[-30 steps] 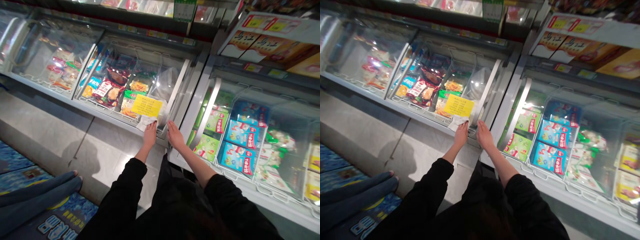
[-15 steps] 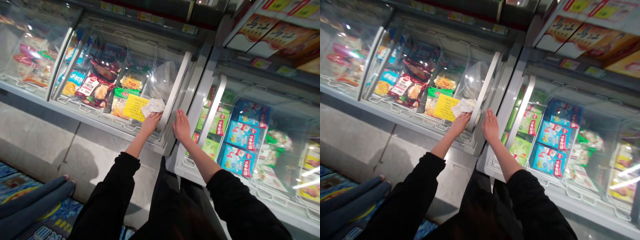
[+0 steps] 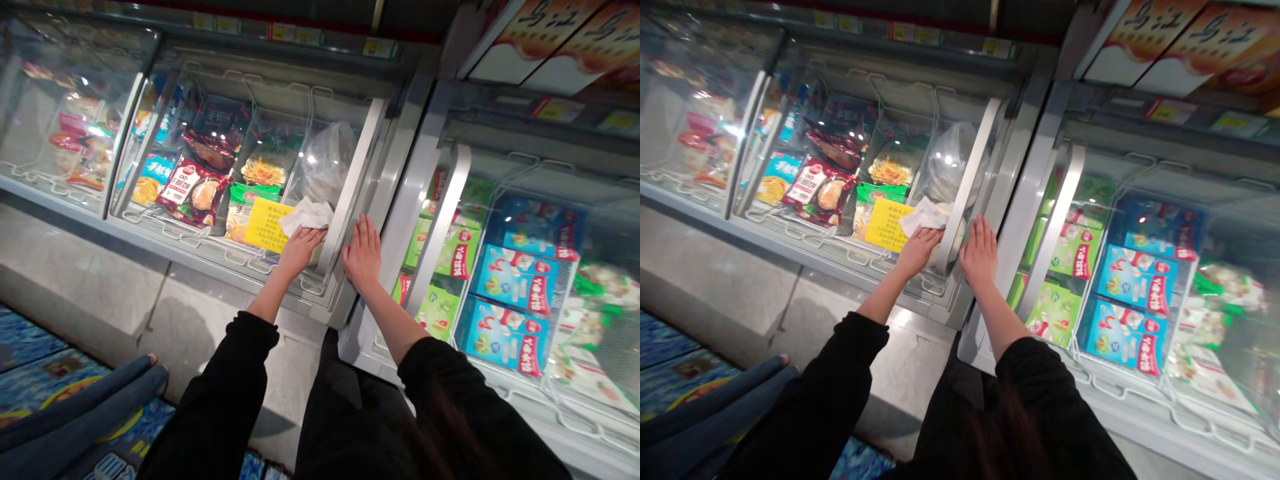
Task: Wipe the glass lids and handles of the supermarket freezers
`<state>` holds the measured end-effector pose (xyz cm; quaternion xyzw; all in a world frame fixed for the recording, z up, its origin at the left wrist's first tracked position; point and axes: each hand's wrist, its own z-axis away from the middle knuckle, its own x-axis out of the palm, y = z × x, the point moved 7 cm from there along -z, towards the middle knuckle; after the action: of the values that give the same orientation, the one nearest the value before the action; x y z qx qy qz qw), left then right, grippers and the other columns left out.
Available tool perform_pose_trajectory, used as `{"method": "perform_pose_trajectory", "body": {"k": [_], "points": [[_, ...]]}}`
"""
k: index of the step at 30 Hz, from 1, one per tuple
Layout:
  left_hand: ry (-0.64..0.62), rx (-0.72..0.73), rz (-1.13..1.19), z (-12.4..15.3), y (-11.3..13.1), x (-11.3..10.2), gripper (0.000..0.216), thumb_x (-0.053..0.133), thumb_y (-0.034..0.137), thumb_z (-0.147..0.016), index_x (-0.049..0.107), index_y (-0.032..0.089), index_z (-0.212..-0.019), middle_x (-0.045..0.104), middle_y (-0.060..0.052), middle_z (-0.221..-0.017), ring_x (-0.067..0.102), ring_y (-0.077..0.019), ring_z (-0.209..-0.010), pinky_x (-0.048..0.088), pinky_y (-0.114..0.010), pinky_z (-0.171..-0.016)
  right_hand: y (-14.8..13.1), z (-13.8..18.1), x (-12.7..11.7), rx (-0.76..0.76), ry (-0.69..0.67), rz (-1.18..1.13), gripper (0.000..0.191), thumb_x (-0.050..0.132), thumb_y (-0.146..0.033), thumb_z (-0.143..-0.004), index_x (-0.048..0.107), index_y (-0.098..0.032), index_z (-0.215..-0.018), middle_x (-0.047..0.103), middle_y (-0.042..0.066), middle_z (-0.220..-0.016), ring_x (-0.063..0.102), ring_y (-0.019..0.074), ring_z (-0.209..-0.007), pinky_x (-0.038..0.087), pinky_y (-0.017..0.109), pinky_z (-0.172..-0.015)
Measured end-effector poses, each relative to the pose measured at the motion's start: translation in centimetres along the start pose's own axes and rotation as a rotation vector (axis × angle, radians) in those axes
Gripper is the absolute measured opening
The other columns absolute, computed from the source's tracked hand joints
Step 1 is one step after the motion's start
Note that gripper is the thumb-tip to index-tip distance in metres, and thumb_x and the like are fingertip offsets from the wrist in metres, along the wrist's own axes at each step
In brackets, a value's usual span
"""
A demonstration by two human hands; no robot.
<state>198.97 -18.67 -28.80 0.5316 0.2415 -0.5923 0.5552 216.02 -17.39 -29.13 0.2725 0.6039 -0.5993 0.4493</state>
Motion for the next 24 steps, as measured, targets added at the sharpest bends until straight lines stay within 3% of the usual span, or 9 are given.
{"method": "perform_pose_trajectory", "body": {"k": [3,6,8,11,14,17,20,24], "points": [[0.054,-0.052,-0.022,-4.5,-0.9,-1.4,0.060,0.039,0.012,-0.103,0.045,0.023,-0.162,0.052,-0.005,-0.164,0.047,-0.0235,-0.151,0.031,-0.045,-0.131,0.1,0.0,0.0,-0.006,0.009,-0.002,0.071,0.041,-0.018,-0.095,0.035,-0.008,-0.164,0.030,0.016,-0.175,0.020,0.0253,-0.165,0.021,0.053,-0.133],[0.108,-0.196,-0.037,-6.0,-2.3,-2.1,0.056,0.039,0.022,-0.107,0.043,0.019,-0.163,0.046,-0.010,-0.168,0.041,-0.0281,-0.156,0.033,-0.048,-0.130,0.1,-0.1,0.0,-0.009,0.008,-0.003,0.069,0.040,-0.018,-0.095,0.036,-0.008,-0.163,0.032,0.016,-0.174,0.020,0.0255,-0.165,0.021,0.053,-0.133],[0.125,-0.278,-0.033,-4.8,-2.8,-2.0,0.054,0.040,0.027,-0.109,0.046,0.018,-0.161,0.043,-0.012,-0.169,0.038,-0.0307,-0.158,0.034,-0.050,-0.130,0.1,-0.1,-0.1,-0.006,0.007,-0.001,0.067,0.041,-0.018,-0.095,0.040,-0.007,-0.161,0.033,0.016,-0.174,0.021,0.0264,-0.165,0.021,0.053,-0.134],[0.114,-0.348,-0.017,-0.3,-2.6,-0.9,0.050,0.042,0.027,-0.108,0.051,0.018,-0.157,0.044,-0.012,-0.168,0.040,-0.0312,-0.157,0.035,-0.051,-0.130,0.1,-0.2,-0.2,-0.005,0.005,-0.009,0.065,0.042,-0.018,-0.094,0.045,-0.007,-0.158,0.035,0.016,-0.173,0.022,0.0275,-0.164,0.021,0.054,-0.133],[0.078,-0.351,-0.011,4.8,-1.4,0.5,0.049,0.043,0.025,-0.108,0.054,0.018,-0.154,0.048,-0.013,-0.166,0.041,-0.0307,-0.157,0.036,-0.051,-0.129,0.0,-0.3,-0.2,-0.004,0.006,-0.021,0.064,0.042,-0.018,-0.094,0.047,-0.007,-0.157,0.037,0.017,-0.172,0.023,0.0285,-0.164,0.022,0.054,-0.133],[0.028,-0.304,-0.024,7.9,-0.5,1.7,0.048,0.043,0.022,-0.107,0.055,0.019,-0.153,0.050,-0.011,-0.165,0.042,-0.0305,-0.156,0.037,-0.052,-0.129,0.0,-0.2,-0.1,-0.004,0.015,-0.034,0.066,0.042,-0.018,-0.094,0.044,-0.006,-0.159,0.039,0.017,-0.171,0.022,0.0285,-0.164,0.022,0.054,-0.133],[0.008,-0.272,-0.050,8.4,-0.5,2.0,0.048,0.043,0.022,-0.107,0.055,0.022,-0.153,0.049,-0.009,-0.165,0.042,-0.0299,-0.156,0.036,-0.051,-0.130,0.1,-0.2,0.1,-0.013,0.018,-0.050,0.069,0.041,-0.019,-0.094,0.039,-0.008,-0.162,0.038,0.016,-0.171,0.019,0.0274,-0.165,0.019,0.055,-0.134],[0.031,-0.270,-0.061,6.5,-1.2,1.8,0.050,0.040,0.027,-0.109,0.052,0.024,-0.157,0.045,-0.007,-0.169,0.041,-0.0278,-0.157,0.032,-0.049,-0.132,0.3,-0.1,0.3,-0.015,0.011,-0.065,0.069,0.040,-0.019,-0.095,0.037,-0.008,-0.163,0.036,0.016,-0.172,0.015,0.0277,-0.166,0.018,0.056,-0.134]]}}
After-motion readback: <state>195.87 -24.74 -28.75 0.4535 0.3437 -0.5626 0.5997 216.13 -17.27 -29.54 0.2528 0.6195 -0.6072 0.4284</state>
